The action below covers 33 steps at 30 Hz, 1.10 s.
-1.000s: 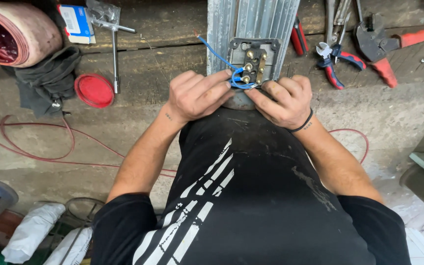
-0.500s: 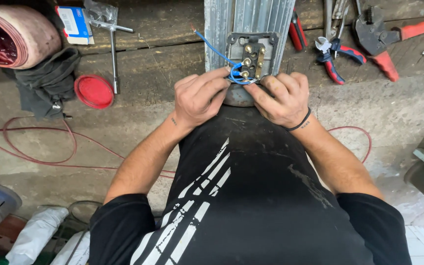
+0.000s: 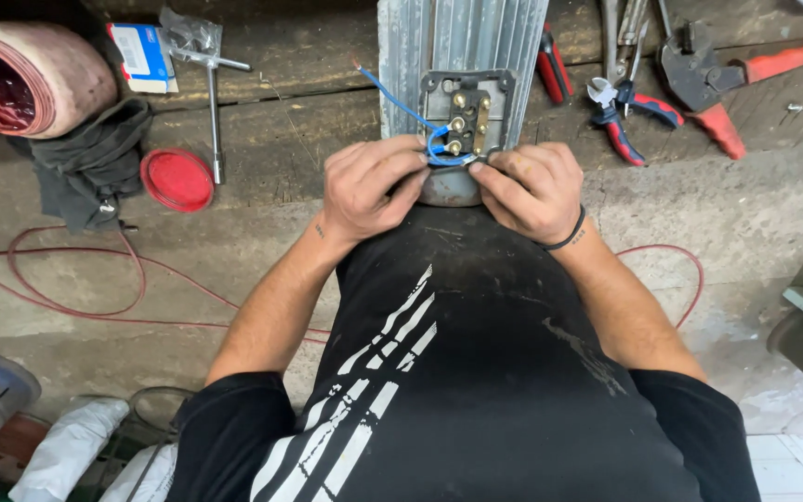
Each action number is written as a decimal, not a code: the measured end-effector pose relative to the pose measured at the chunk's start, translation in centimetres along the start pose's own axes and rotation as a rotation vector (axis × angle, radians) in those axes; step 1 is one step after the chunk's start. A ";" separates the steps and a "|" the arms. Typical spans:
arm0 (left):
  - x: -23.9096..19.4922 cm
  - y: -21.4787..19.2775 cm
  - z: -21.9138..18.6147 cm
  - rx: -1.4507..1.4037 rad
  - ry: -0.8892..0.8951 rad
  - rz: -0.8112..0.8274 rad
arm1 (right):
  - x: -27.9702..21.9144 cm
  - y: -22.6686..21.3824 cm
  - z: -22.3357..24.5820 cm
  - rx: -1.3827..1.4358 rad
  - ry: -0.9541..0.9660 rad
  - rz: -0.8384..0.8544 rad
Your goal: Wiring an electric motor by crimping terminals and connecting wires to the terminal block
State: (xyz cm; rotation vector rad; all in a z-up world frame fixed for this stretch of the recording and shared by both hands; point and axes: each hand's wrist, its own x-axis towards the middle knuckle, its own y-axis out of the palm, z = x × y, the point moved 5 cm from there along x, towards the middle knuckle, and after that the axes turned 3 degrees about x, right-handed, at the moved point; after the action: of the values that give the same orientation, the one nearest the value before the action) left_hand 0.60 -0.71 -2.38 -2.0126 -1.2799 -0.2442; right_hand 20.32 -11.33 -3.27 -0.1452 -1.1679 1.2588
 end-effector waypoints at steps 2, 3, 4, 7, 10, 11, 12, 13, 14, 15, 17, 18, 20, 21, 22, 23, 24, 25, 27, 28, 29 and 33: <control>-0.1 -0.4 0.3 0.023 -0.017 -0.024 | -0.2 -0.2 -0.3 0.064 0.027 -0.048; -0.1 -0.5 0.6 0.026 -0.016 -0.024 | 0.0 -0.3 -0.5 0.065 0.025 -0.050; -0.2 -0.7 1.1 0.034 -0.060 -0.007 | 0.1 -0.7 -0.6 0.094 0.027 -0.081; 1.1 -1.7 1.2 0.046 -0.150 0.020 | -0.2 -1.6 -1.8 0.138 0.049 -0.113; 2.4 -2.7 1.3 0.002 -0.272 0.019 | -2.0 -2.9 -4.1 0.143 0.105 -0.130; 2.7 -2.9 1.5 -0.044 -0.348 0.006 | -2.8 -3.5 -5.1 0.132 0.140 -0.145; 3.1 -2.8 1.2 -0.038 -0.344 0.002 | -1.7 -4.1 -4.3 0.136 0.134 -0.149; 3.3 -2.4 1.3 -0.016 -0.421 0.073 | -0.7 -4.6 -4.1 0.093 0.246 -0.112; 3.4 -1.9 1.4 0.005 -0.500 0.143 | 0.2 -5.1 -3.8 0.050 0.361 -0.073; 3.2 -1.4 1.8 0.010 -0.499 0.139 | 0.2 -5.2 -3.9 0.054 0.356 -0.075; 3.0 -0.3 2.1 0.005 -0.418 0.128 | 0.2 -5.2 -4.0 0.076 0.374 -0.056; 3.4 -0.1 2.0 0.008 -0.415 0.125 | 0.4 -5.2 -4.0 0.077 0.369 -0.059; 4.3 0.4 2.0 -0.050 -0.461 0.131 | 0.9 -4.8 -3.8 0.085 0.313 -0.012; 4.3 0.7 2.5 -0.048 -0.456 0.128 | 2.1 -4.8 -3.8 0.085 0.308 -0.016; 4.2 1.0 2.8 -0.016 -0.457 0.126 | 3.4 -4.6 -3.5 0.097 0.258 0.010; 4.0 1.3 3.2 0.015 -0.459 0.124 | 4.7 -4.4 -3.2 0.110 0.209 0.037; 4.5 1.1 3.1 0.014 -0.455 0.124 | 5.3 -4.0 -3.7 0.107 0.208 0.034; 5.1 1.1 2.4 -0.032 -0.332 0.148 | 6.1 -3.5 -3.9 0.054 0.139 0.068; 6.1 0.9 1.5 -0.079 -0.205 0.169 | 8.7 -3.3 -4.0 -0.002 0.068 0.102; 6.3 0.7 1.3 -0.078 -0.209 0.197 | 10.6 -3.3 -3.5 -0.042 0.024 0.158; 6.6 0.5 1.2 -0.077 -0.212 0.225 | 12.5 -3.2 -3.1 -0.082 -0.021 0.214; 4.2 0.4 2.3 -0.025 -0.204 0.256 | 13.6 -2.7 -3.0 -0.093 -0.066 0.200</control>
State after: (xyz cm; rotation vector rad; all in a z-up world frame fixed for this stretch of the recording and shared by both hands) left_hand 2.49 3.70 -2.13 -2.2421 -1.1274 0.0688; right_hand 22.36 -0.20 5.26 -0.2970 -1.2942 1.3930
